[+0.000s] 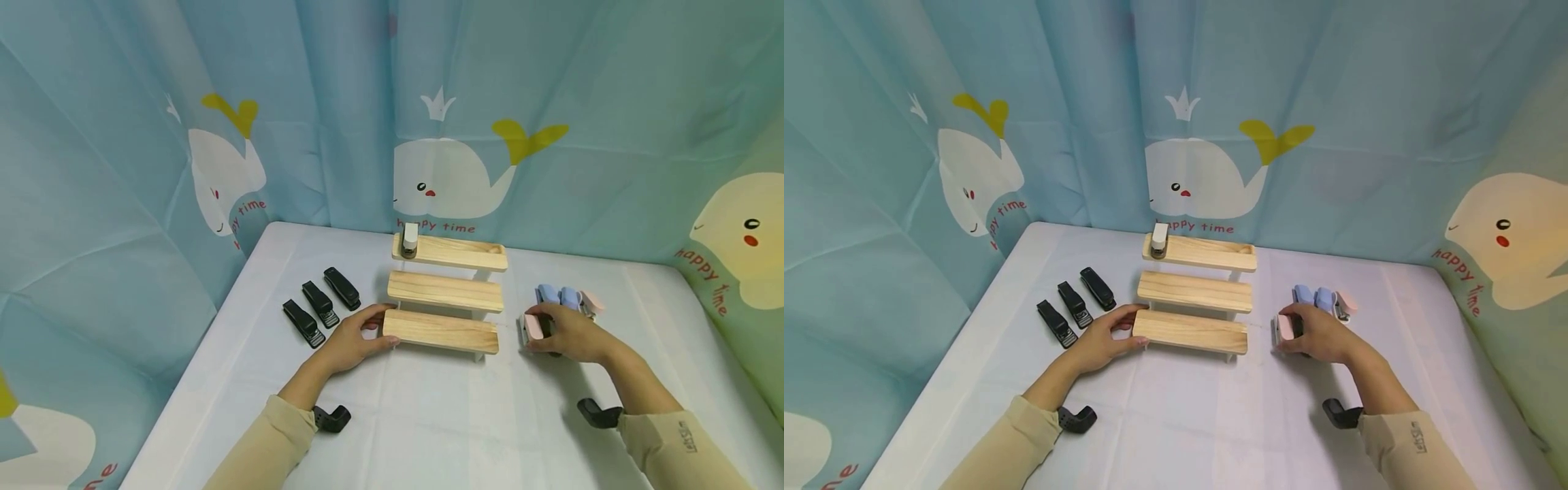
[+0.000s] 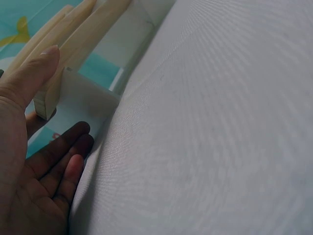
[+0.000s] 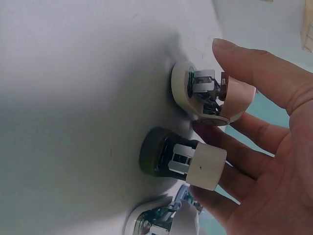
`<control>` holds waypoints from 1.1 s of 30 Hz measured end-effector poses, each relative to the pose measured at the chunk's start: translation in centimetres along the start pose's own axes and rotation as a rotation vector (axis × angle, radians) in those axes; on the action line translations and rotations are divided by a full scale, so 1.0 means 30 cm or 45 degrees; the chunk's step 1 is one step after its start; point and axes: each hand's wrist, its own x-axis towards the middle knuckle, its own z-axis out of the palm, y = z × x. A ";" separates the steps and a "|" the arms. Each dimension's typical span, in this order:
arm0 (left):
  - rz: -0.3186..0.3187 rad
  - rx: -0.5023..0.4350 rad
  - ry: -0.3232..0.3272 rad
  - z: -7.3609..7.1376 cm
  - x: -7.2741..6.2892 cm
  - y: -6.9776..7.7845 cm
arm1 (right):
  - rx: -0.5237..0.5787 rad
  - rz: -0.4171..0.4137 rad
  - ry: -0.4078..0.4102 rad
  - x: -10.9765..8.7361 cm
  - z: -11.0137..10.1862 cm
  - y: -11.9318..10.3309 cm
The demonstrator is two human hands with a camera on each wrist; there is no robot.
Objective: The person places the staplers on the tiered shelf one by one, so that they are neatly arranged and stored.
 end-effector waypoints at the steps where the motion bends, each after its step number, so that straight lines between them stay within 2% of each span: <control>1: -0.004 0.000 -0.001 0.000 -0.001 0.000 | 0.005 -0.005 0.005 0.000 0.002 0.000; 11: 0.008 -0.027 -0.016 0.000 -0.001 0.002 | 0.060 -0.039 0.029 0.001 0.010 0.000; 18: -0.017 -0.032 -0.020 0.002 0.001 -0.002 | 0.069 -0.040 0.035 -0.001 0.010 -0.008; 33: 0.005 0.006 -0.001 0.005 -0.003 -0.004 | 0.081 -0.023 0.056 -0.017 -0.007 -0.029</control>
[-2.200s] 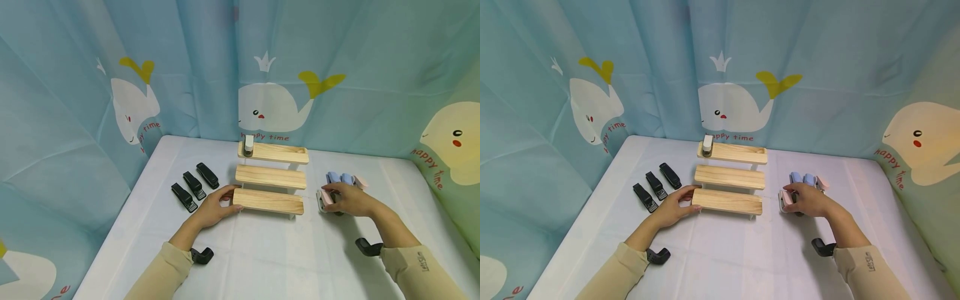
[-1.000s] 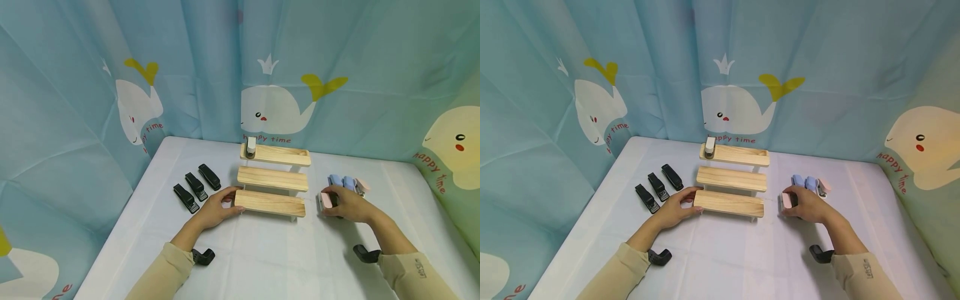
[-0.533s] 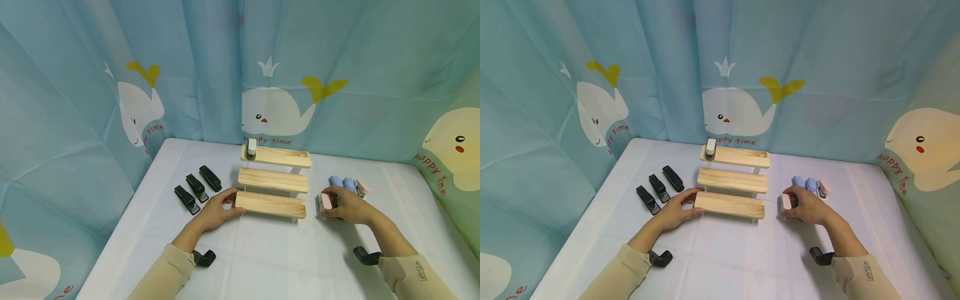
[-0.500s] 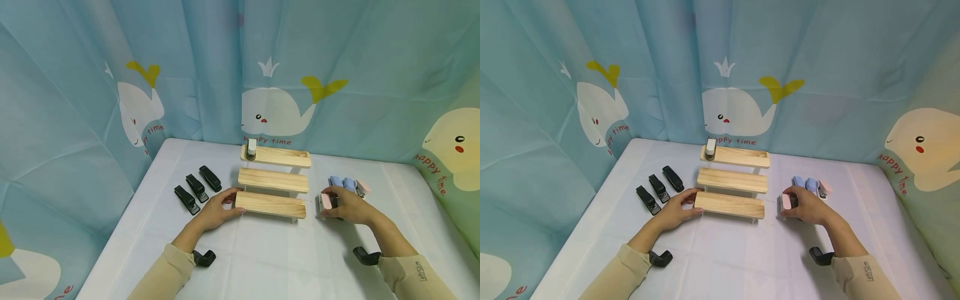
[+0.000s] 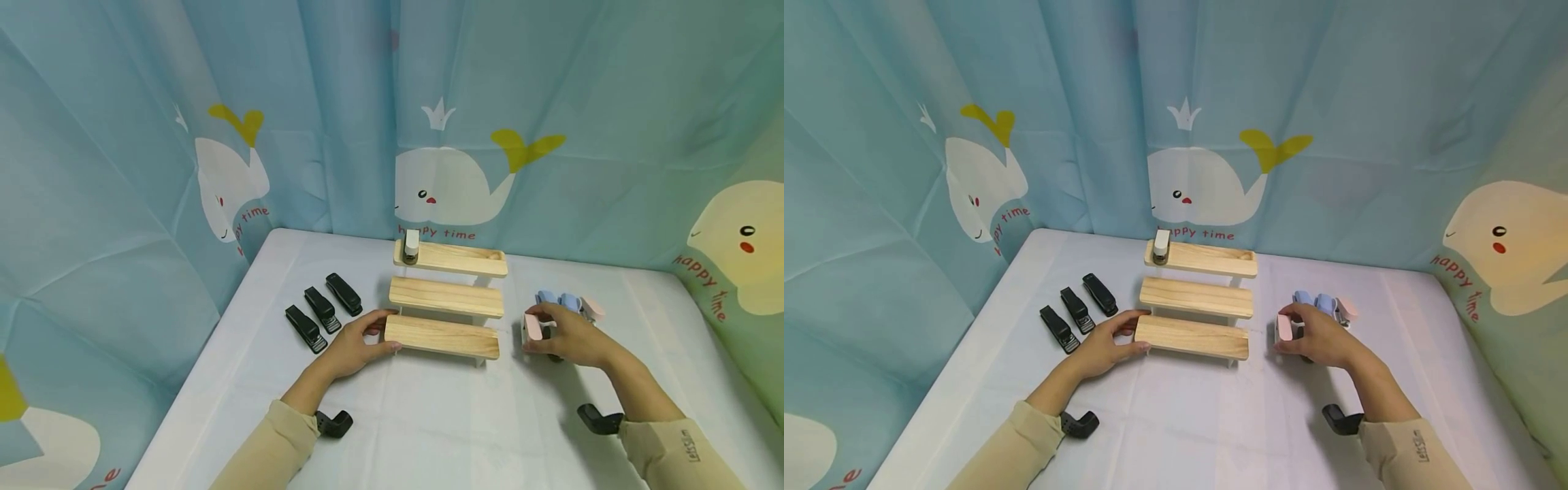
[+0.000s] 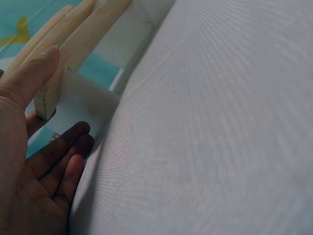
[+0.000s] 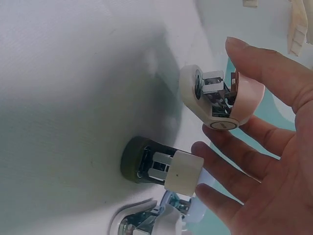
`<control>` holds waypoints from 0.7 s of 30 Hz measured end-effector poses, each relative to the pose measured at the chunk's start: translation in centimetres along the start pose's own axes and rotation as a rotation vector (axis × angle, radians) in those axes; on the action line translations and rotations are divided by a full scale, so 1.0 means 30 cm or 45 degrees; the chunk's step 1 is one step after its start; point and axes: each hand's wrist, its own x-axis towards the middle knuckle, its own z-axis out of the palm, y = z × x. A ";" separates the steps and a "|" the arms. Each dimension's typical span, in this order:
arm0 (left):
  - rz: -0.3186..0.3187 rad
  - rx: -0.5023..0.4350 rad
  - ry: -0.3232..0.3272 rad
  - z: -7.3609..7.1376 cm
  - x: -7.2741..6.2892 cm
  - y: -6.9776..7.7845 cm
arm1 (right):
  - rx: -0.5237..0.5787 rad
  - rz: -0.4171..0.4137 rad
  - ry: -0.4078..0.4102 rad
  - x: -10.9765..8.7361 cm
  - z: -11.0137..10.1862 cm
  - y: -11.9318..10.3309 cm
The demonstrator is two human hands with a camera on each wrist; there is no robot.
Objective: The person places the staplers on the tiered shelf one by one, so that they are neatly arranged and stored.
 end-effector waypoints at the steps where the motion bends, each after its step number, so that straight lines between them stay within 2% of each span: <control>1: 0.001 0.004 0.001 0.000 0.000 0.000 | 0.001 -0.005 0.001 -0.001 -0.002 -0.001; 9: 0.002 0.007 -0.002 0.002 -0.001 0.001 | 0.010 -0.001 0.016 -0.012 -0.012 -0.009; 21: 0.004 -0.009 0.002 0.001 -0.001 0.003 | -0.016 -0.053 0.071 -0.014 -0.030 -0.040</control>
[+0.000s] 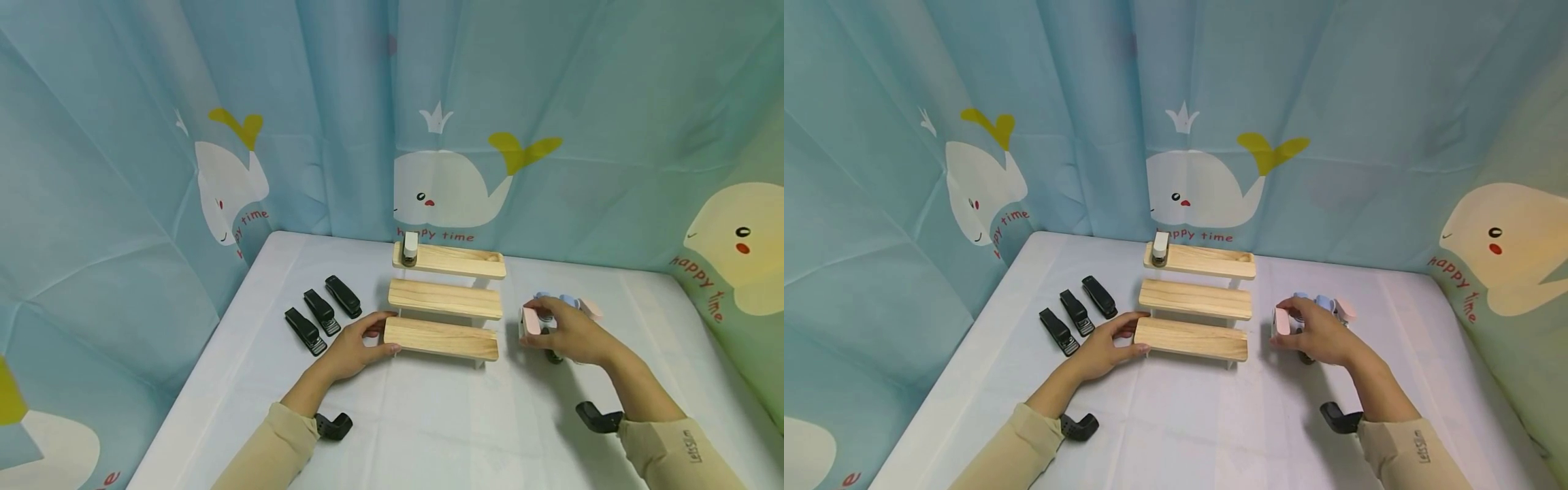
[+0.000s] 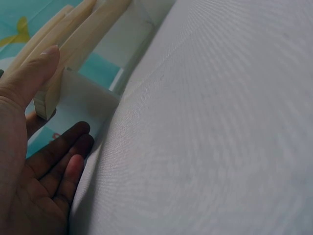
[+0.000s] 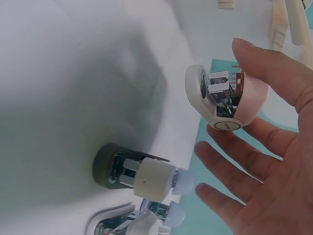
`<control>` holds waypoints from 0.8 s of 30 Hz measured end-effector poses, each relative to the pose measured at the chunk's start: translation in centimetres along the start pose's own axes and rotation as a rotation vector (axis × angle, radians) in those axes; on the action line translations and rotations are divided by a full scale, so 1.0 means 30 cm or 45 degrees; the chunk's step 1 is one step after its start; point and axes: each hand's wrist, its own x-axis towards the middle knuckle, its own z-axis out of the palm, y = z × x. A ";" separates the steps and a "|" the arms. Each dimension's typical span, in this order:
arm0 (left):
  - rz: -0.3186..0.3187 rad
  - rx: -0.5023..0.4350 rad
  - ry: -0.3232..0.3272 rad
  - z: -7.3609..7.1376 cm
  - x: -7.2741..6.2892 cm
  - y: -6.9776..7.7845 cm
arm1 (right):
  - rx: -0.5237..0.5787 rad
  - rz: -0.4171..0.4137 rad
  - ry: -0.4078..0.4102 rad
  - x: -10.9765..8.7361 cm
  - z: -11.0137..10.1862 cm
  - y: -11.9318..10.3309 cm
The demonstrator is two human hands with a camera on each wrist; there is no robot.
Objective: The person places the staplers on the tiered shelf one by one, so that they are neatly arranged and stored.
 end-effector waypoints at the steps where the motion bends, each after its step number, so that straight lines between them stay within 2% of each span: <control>1: 0.000 -0.001 0.001 0.000 0.000 0.000 | -0.007 0.001 0.005 0.000 -0.003 -0.003; 14: -0.009 0.002 0.002 0.001 -0.001 0.001 | -0.065 0.045 0.075 0.005 -0.027 -0.030; 19: -0.013 -0.008 0.000 -0.001 -0.004 0.002 | -0.026 0.061 0.080 0.009 -0.043 -0.046; 24: 0.002 -0.008 -0.003 -0.001 -0.002 0.000 | 0.007 0.019 0.103 0.015 -0.056 -0.064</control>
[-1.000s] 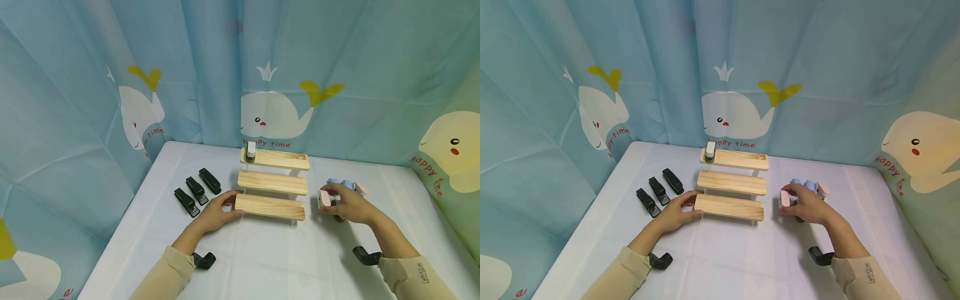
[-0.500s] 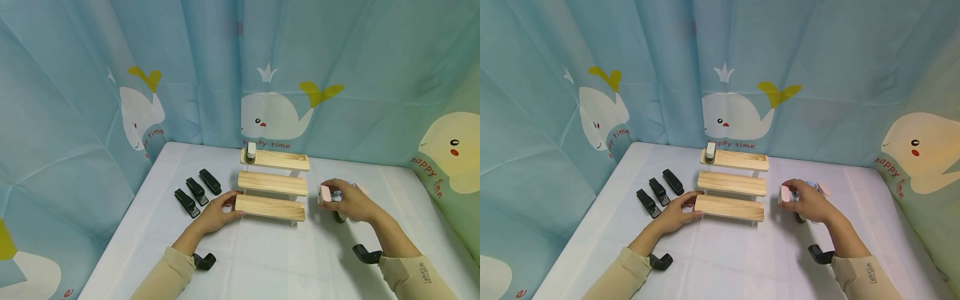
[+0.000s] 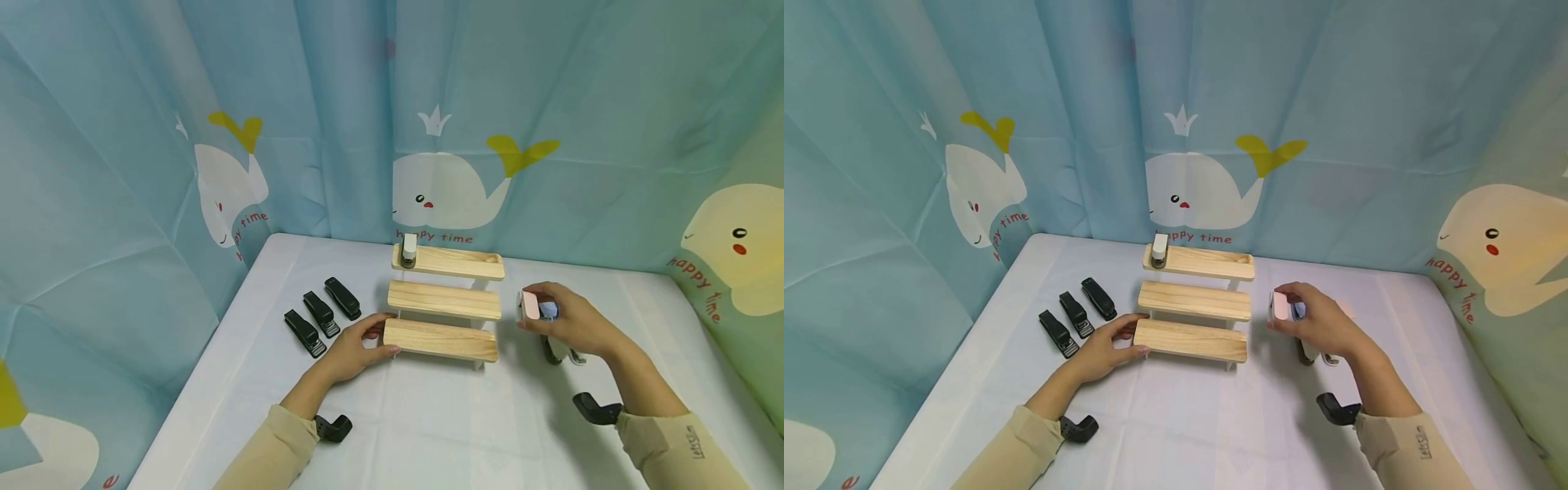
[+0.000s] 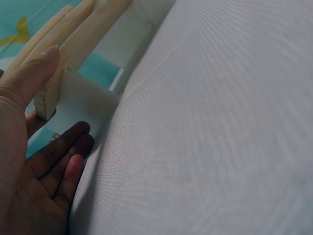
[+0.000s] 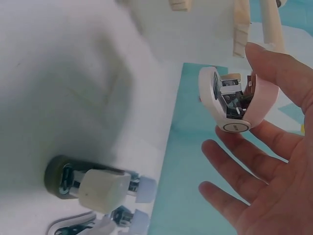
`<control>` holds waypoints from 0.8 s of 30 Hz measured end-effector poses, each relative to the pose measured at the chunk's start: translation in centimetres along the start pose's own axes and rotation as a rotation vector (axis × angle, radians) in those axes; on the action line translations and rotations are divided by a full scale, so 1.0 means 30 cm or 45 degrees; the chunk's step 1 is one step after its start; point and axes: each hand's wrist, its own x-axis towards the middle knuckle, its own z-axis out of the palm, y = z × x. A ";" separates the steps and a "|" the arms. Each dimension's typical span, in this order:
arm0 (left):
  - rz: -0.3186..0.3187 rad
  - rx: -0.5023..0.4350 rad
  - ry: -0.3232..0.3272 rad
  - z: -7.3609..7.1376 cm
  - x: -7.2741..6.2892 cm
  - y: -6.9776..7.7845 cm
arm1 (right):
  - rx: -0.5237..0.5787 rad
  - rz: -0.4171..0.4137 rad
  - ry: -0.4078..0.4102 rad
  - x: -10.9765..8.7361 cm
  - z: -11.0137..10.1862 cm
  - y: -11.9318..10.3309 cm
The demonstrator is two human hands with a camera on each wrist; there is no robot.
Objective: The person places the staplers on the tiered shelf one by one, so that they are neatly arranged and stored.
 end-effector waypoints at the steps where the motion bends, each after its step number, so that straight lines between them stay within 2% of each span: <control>1: 0.005 0.002 0.000 0.001 0.001 -0.001 | -0.001 -0.008 0.005 0.001 -0.001 -0.003; 24: 0.006 0.011 0.008 0.002 0.002 -0.006 | 0.013 -0.102 0.068 0.021 -0.045 -0.080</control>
